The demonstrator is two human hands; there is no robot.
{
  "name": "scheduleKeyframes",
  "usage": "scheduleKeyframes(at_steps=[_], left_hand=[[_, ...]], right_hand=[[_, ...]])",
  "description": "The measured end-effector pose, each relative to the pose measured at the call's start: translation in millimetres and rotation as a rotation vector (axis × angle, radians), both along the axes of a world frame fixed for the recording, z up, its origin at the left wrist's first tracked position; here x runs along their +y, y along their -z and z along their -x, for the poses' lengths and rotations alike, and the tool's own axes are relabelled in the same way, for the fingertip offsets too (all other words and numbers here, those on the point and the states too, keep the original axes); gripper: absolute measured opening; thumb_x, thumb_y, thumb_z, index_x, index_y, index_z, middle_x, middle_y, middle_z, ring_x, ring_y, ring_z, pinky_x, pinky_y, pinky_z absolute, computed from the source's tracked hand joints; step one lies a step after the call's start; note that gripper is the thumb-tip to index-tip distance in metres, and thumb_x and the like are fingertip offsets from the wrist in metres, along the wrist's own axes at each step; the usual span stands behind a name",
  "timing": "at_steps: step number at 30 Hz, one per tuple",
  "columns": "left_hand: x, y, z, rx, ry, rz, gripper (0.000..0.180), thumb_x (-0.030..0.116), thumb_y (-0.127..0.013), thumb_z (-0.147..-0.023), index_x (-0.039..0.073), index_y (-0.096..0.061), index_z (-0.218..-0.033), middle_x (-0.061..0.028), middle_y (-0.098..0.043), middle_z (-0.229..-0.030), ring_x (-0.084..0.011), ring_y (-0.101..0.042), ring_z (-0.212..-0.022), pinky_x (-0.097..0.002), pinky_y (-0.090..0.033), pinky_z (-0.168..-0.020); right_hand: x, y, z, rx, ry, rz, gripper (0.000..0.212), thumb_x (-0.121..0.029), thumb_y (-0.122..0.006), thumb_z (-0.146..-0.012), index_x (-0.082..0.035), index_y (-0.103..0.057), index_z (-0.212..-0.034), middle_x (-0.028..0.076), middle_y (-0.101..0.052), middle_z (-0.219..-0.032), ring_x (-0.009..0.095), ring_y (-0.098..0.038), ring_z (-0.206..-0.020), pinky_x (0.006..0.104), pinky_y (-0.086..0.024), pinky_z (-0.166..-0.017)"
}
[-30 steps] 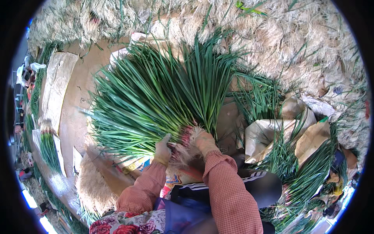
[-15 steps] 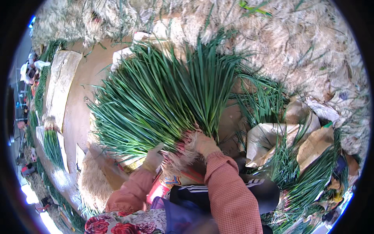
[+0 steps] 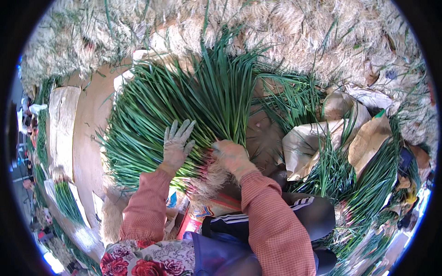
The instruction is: The person gathers green onions, aligns the roots, and ties them into bundles using a rubber band. The person places the finished bundles into a sack.
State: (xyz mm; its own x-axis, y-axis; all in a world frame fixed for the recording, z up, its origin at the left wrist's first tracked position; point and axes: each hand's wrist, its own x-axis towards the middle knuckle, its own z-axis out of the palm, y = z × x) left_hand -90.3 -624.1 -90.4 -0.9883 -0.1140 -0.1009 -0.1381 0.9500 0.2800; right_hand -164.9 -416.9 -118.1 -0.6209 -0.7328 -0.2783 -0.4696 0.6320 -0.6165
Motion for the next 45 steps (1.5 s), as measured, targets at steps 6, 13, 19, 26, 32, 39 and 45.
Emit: scheduleKeyframes(at_steps=[6,13,19,26,32,39,45], left_hand=[[4.9,33.0,-4.6,-0.199,0.094,0.223,0.054,0.033,-0.045,-0.091,0.027,-0.033,-0.143,-0.0013,-0.028,-0.15,-0.0354,-0.019,-0.139,-0.0507,-0.009,-0.113],[5.0,49.1,-3.1,-0.226,0.064,0.234,0.057,0.034,-0.047,-0.089,0.027,-0.033,-0.143,-0.0004,-0.024,-0.152,-0.0353,-0.017,-0.14,-0.0507,-0.006,-0.113],[7.3,51.0,-1.7,-0.237,0.079,0.26,0.058,0.034,-0.046,-0.089,0.027,-0.031,-0.144,-0.0001,-0.021,-0.153,-0.0348,-0.015,-0.141,-0.0497,-0.005,-0.113],[6.9,48.1,-1.4,-0.264,0.085,0.285,0.058,0.032,-0.044,-0.088,0.026,-0.03,-0.144,-0.0011,-0.022,-0.153,-0.0368,-0.016,-0.14,-0.0506,-0.007,-0.113],[0.2,45.9,-0.7,-0.33,0.087,0.35,0.059,0.037,-0.049,-0.088,0.029,-0.031,-0.144,-0.001,-0.026,-0.152,-0.0356,-0.019,-0.14,-0.0527,-0.008,-0.112],[70.2,-19.6,39.7,0.177,0.128,-0.187,0.061,0.009,-0.059,-0.078,0.005,-0.043,-0.137,-0.0152,-0.043,-0.139,-0.0416,-0.031,-0.131,-0.0454,-0.023,-0.109],[159.8,17.3,38.3,-0.09,-0.007,-1.354,0.046,0.003,-0.05,-0.092,-0.001,-0.04,-0.137,-0.0115,-0.045,-0.138,-0.0197,-0.048,-0.12,-0.031,-0.035,-0.103]], right_hand=[[-34.4,27.5,-24.3,0.145,-0.119,-0.145,0.011,-0.015,-0.061,-0.074,-0.008,-0.059,-0.082,0.013,-0.062,-0.083,0.031,-0.062,-0.085,0.0409,-0.05,-0.074],[-11.6,40.1,3.6,-0.721,0.469,0.043,0.019,-0.017,-0.059,-0.088,-0.002,-0.061,-0.099,0.016,-0.065,-0.09,0.022,-0.065,-0.078,0.0375,-0.051,-0.066],[6.4,44.3,-5.4,-1.268,0.734,0.45,0.018,-0.007,-0.058,-0.089,0.005,-0.055,-0.104,0.011,-0.065,-0.094,0.018,-0.064,-0.081,0.0279,-0.054,-0.069],[37.4,5.6,26.9,-1.432,0.522,0.672,0.023,-0.016,-0.059,-0.089,0.005,-0.055,-0.099,0.014,-0.066,-0.097,0.019,-0.066,-0.077,0.0291,-0.055,-0.071],[126.9,-123.5,140.8,-0.769,0.498,0.487,0.019,-0.016,-0.068,-0.084,0.0,-0.059,-0.09,0.014,-0.068,-0.09,0.021,-0.068,-0.075,0.0303,-0.055,-0.069],[372.6,-118.4,101.2,0.16,0.283,-1.038,0.027,-0.01,-0.055,-0.079,-0.002,-0.063,-0.104,0.02,-0.065,-0.094,0.035,-0.064,-0.089,0.0422,-0.052,-0.08],[440.5,-108.2,-39.9,-0.248,0.836,-0.7,0.044,-0.03,-0.063,-0.082,-0.02,-0.057,-0.124,0.012,-0.063,-0.116,0.028,-0.06,-0.105,0.0353,-0.047,-0.091]])
